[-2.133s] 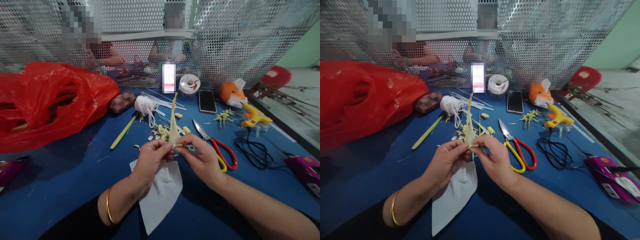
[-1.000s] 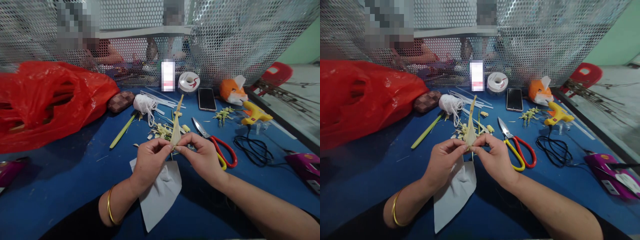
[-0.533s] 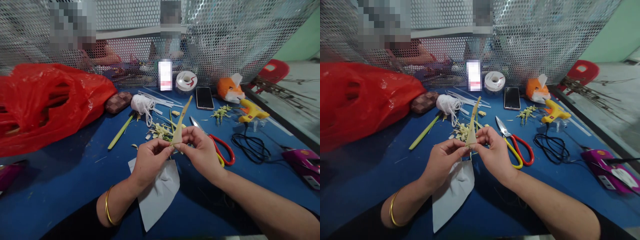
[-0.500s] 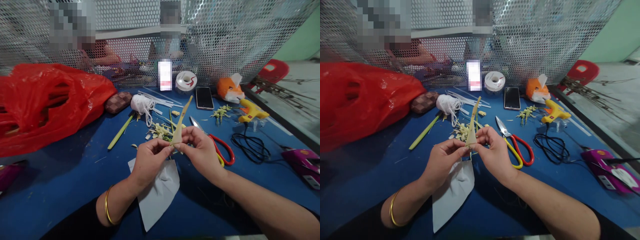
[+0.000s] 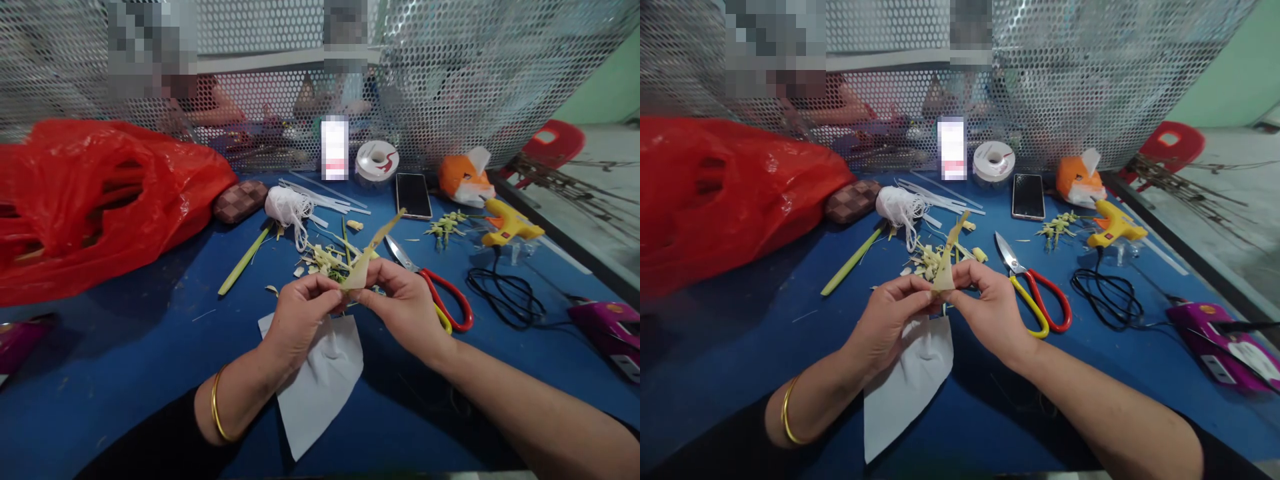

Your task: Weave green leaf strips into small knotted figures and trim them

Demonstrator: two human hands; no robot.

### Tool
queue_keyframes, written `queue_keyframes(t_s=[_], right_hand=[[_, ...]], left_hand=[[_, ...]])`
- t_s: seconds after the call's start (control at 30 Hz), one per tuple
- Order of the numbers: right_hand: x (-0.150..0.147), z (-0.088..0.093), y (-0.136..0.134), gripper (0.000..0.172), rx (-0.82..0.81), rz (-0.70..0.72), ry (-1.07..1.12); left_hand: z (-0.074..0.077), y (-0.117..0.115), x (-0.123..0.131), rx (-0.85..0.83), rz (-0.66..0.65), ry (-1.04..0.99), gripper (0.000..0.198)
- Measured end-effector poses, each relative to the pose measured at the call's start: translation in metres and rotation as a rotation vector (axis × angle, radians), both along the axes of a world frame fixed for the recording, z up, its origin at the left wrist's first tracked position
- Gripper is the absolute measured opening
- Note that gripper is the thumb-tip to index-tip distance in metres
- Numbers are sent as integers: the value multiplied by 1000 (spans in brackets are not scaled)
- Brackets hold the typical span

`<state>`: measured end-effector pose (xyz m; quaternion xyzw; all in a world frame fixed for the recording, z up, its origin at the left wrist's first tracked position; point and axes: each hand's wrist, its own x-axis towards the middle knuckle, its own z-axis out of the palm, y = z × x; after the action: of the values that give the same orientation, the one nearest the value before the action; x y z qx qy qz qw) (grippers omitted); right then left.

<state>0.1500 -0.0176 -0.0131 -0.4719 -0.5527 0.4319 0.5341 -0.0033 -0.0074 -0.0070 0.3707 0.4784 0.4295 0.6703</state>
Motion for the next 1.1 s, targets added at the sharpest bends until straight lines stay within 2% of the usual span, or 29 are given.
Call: queue_keyframes(t_s=[0.3,0.43,0.6,0.73,0.83,1.1], right_hand=[[4,-4,-1,8,245,28,-317],[4,-5,-2,9,233,-15,-336],[3,-10,-3,21,181,-41,-273],[6,-13,-2,12,369,-78,-500],[7,-13,-2,7,520,-23,-634],[8,-10,1,9,558,-5,-625]], left_hand=[[0,2,-2,-104,-11,-74,13],[3,2,-3,-120,-34,-96,13],[3,3,-3,-163,-28,-108,9],[2,4,-4,-177,-24,-144,9],[0,5,-4,-176,-42,-158,10],[0,4,-5,-199,-84,-154,13]])
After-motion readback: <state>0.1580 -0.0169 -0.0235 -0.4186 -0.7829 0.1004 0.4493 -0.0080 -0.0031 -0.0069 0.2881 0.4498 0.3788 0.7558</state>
